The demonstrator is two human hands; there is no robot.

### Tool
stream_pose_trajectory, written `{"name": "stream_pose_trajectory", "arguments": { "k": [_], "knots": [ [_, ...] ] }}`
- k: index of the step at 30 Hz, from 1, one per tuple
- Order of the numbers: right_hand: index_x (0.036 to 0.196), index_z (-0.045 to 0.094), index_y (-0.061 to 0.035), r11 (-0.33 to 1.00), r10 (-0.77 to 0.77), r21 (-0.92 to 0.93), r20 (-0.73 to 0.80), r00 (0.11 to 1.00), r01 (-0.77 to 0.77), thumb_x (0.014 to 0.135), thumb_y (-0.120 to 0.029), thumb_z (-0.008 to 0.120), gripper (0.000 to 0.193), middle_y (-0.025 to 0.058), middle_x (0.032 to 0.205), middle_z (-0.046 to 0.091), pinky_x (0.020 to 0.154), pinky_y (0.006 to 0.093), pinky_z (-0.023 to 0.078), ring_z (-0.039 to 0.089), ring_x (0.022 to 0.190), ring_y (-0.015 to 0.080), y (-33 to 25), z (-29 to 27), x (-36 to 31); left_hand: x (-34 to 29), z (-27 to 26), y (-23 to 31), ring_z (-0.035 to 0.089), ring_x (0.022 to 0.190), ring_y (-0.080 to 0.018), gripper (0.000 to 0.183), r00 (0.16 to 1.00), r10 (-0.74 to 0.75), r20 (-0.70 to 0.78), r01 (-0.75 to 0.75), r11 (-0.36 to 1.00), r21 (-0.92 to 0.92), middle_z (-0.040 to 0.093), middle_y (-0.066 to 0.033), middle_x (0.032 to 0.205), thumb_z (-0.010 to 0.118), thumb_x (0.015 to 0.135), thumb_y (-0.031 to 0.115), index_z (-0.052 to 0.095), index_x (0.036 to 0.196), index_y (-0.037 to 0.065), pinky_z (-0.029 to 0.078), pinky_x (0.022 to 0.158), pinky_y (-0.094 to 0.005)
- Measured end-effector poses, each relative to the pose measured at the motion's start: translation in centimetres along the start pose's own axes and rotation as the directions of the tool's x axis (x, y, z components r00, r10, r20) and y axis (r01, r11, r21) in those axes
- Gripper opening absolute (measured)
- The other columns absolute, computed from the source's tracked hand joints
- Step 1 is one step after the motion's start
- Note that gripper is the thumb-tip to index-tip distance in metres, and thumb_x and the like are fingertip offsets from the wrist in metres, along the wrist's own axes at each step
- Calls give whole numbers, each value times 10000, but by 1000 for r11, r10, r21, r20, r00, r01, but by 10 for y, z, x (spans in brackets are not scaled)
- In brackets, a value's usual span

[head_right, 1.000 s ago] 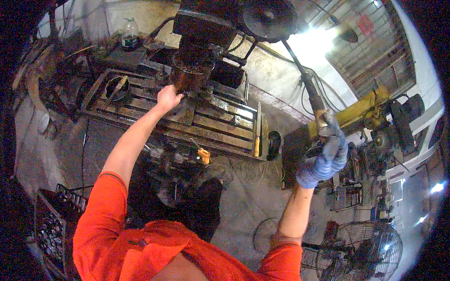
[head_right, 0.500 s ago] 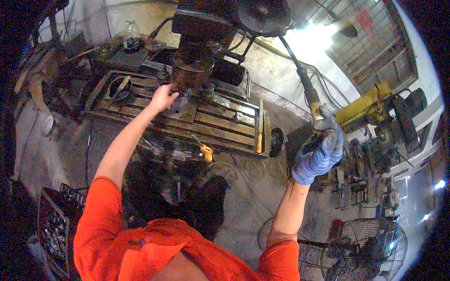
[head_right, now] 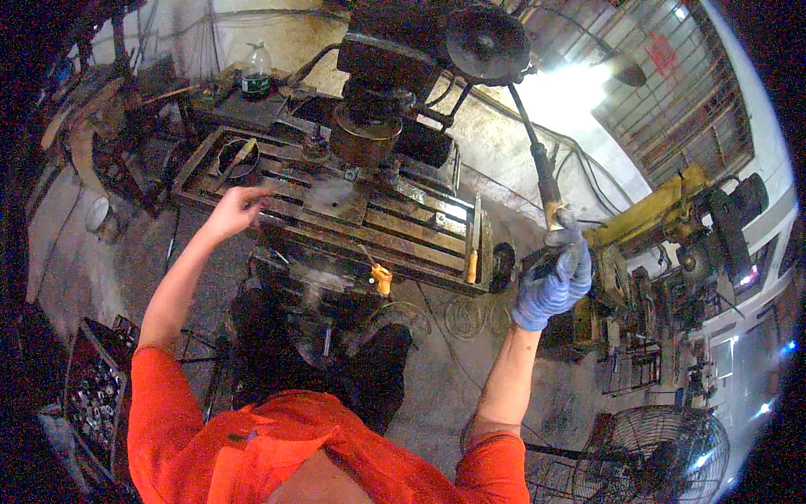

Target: The person operates a milling machine by picking up small metal parts from a bin, placing them into a fixture on the machine table, and tightening them with a hand tool. The person then uses a manual lever to move the worktable and applies an air hose to clear debris after each cycle.

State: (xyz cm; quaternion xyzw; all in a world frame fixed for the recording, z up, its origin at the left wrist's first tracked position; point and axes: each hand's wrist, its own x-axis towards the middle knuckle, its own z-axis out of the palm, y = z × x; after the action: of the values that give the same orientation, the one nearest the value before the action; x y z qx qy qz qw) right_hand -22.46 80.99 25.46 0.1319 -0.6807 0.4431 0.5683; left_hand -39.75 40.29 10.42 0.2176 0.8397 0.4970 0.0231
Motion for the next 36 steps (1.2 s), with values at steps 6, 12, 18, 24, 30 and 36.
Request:
{"name": "stream_pose_trajectory", "arguments": {
  "k": [6, 12, 18, 24, 30, 36],
  "knots": [
    [988, 608, 54, 997, -57, -45, -45, 997, 55, 863, -377, 475, 468, 107, 940, 624, 679, 253, 377, 505, 732, 135, 4, 7, -4, -47, -47, -12, 616, 617, -192, 312, 999, -19, -33, 27, 966, 257, 641, -145, 800, 538, 780, 64, 557, 1076, -33, 469, 575, -316],
    [951, 594, 89, 984, -47, -174, -33, 998, 41, 907, -260, 395, 404, 141, 953, 616, 796, 312, 415, 543, 842, 182, 3, 9, -15, -83, -86, -45, 521, 462, -106, 371, 941, -209, -266, 236, 969, 74, 570, -77, 586, 590, 808, 138, 526, 1127, -42, 405, 459, -277],
    [928, 602, 94, 989, 103, -104, -54, 993, -108, 896, -282, 419, 419, 148, 916, 619, 770, 289, 417, 536, 788, 171, 4, 7, -22, -111, -114, -79, 485, 497, -70, 334, 844, -140, -518, 208, 975, 75, 547, -14, 575, 601, 760, 76, 573, 1078, -23, 379, 473, -258],
    [1034, 599, 44, 946, -198, -264, -10, 980, 188, 852, -230, 499, 344, 35, 732, 584, 542, 251, 359, 467, 605, 107, 6, 4, -11, -153, -143, -72, 582, 748, -121, 402, 836, -127, -534, 139, 990, -19, 630, -89, 807, 524, 711, -5, 545, 1111, -39, 457, 690, -262],
    [972, 584, 58, 955, -149, -247, 88, 985, 167, 843, -172, 459, 292, 141, 934, 607, 709, 332, 468, 568, 801, 219, 27, -30, -3, -283, -214, -73, 611, 892, -223, 368, 821, -282, -496, 448, 858, 253, 629, -167, 978, 566, 719, 64, 567, 1077, -24, 465, 780, -320],
    [925, 617, 3, 560, -480, -644, 260, 838, 521, 851, -147, 509, 200, 117, 967, 624, 709, 361, 488, 593, 833, 235, 51, -56, 12, -447, -252, -81, 632, 774, -239, 356, 513, -409, -754, 763, 621, 183, 641, -185, 885, 604, 708, 134, 591, 1027, -23, 484, 717, -326]
  ]
}}
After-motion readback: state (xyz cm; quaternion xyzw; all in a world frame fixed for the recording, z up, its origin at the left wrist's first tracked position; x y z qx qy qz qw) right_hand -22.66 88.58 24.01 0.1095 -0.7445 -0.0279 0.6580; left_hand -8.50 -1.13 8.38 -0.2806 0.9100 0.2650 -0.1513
